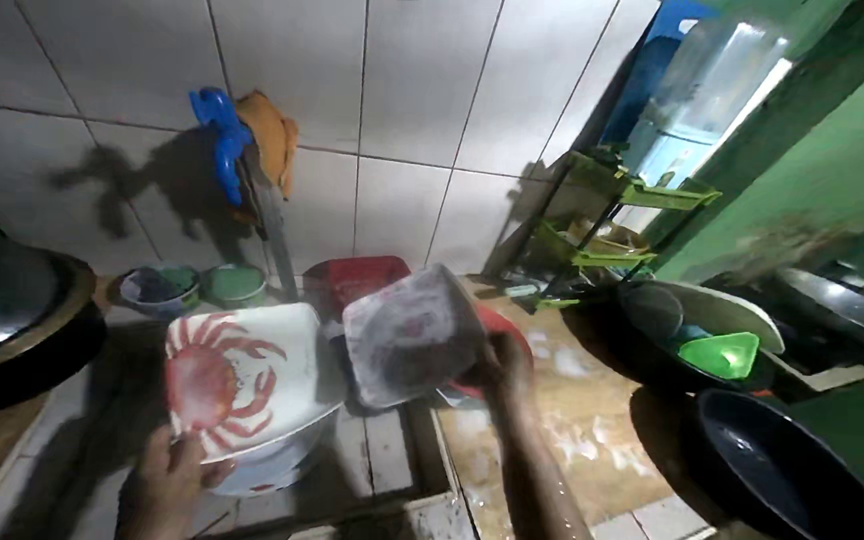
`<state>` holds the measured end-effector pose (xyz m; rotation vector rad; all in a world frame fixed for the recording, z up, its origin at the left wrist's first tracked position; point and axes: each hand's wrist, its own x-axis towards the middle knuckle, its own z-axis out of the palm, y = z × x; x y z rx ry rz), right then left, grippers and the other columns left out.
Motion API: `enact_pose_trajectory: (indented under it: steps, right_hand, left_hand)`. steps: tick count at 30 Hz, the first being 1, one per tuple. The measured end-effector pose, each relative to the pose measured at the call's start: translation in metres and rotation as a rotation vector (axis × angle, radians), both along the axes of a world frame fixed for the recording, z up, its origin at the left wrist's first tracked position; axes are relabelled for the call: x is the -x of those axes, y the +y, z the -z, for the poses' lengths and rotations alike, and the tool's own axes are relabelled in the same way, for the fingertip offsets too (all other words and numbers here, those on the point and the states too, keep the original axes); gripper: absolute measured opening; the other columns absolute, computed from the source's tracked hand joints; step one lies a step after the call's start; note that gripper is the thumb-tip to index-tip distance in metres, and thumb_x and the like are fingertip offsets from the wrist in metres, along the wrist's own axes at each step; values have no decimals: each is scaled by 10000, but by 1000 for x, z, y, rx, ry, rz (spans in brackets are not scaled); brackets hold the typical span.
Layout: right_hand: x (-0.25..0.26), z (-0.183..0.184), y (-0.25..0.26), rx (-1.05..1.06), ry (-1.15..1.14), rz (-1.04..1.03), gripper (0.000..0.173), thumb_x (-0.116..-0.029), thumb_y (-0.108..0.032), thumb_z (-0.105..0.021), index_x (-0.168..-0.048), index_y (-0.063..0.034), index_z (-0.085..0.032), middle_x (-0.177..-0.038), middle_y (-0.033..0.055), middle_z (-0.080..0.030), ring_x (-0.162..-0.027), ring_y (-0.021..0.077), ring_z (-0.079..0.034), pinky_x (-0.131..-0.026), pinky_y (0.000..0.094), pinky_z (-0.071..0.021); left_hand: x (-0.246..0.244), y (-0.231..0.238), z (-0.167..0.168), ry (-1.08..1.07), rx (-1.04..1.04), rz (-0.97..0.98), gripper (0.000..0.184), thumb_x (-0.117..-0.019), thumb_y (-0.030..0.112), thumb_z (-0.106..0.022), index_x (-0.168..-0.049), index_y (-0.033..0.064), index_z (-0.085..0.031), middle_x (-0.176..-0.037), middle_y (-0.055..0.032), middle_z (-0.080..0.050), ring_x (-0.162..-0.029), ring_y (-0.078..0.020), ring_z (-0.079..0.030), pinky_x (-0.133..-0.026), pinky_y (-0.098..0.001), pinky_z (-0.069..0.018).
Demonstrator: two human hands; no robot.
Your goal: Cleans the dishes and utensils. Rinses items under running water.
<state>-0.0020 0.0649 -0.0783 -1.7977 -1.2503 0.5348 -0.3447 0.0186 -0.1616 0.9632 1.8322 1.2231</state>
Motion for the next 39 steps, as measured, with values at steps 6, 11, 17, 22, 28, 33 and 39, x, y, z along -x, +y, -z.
enact_pose_trajectory:
  steps: [6, 11, 17, 22, 28, 33, 39]
  right_hand:
    - [138, 78, -8, 394, 395, -230, 383, -1067, -99, -495, -1421, 41, -445, -1139, 236, -659, -914, 276, -709, -826, 429, -592]
    - [167, 119, -19, 562, 600, -398, 433, -1091, -145, -477, -1482, 28, -407, -1234, 222, -633, -956, 257, -700, -833, 408, -586]
    - [86, 64, -13, 412, 229, -231, 343, -1079, -175, -530, -1379, -10, -547, -1097, 168, -694, -835, 215, -716, -758, 373, -603]
    - [-9, 60, -26, 124, 329, 237, 349, -1083, -112, -492, -1384, 63, -462, -980, 199, -647, -680, 222, -685, -629, 373, -601]
    - [-51, 72, -32, 11, 477, 409, 465, -1064, -78, -524, -1498, 3, -379, -952, 181, -618, -611, 193, -634, -545, 337, -553]
    - [-89, 81, -44, 40, 438, 338, 379, -1056, -85, -522, -1420, 19, -491, -1012, 182, -638, -677, 198, -664, -582, 339, -568]
    - [-115, 88, -43, 44, 481, 311, 346, -1051, -86, -551, -1380, 18, -528, -1047, 175, -658, -703, 187, -680, -596, 323, -573]
  left_hand:
    - [51, -13, 46, -1, 180, 27, 432, -1123, 208, -313, -1448, -73, -363, -1066, -208, -590, -702, -145, -648, -632, -307, -568]
    - [70, -4, 70, -153, 333, 87, 491, -1141, 313, -265, -1497, -11, -354, -1122, -213, -593, -775, -181, -637, -710, -345, -553]
    - [82, 17, 72, 362, 359, 295, 603, -1102, 307, -436, -1578, -30, -283, -1367, -285, -569, -1219, -368, -602, -1039, -544, -463]
    - [-23, 40, -2, 352, 94, 497, 483, -1069, 181, -519, -1494, -32, -434, -1338, -322, -568, -1171, -447, -614, -1009, -585, -484]
    - [-200, 111, -37, 151, 159, 879, 514, -1073, 276, -536, -1498, 4, -439, -1294, -230, -629, -1074, -341, -679, -962, -502, -540]
    - [-251, 142, -25, 327, 152, 734, 690, -983, 234, -681, -1533, -15, -347, -1400, -272, -558, -1302, -410, -557, -1094, -571, -437]
    - [-255, 144, -20, 146, 153, 599, 513, -970, 161, -670, -1422, -15, -503, -1264, -253, -639, -1066, -385, -679, -916, -559, -554]
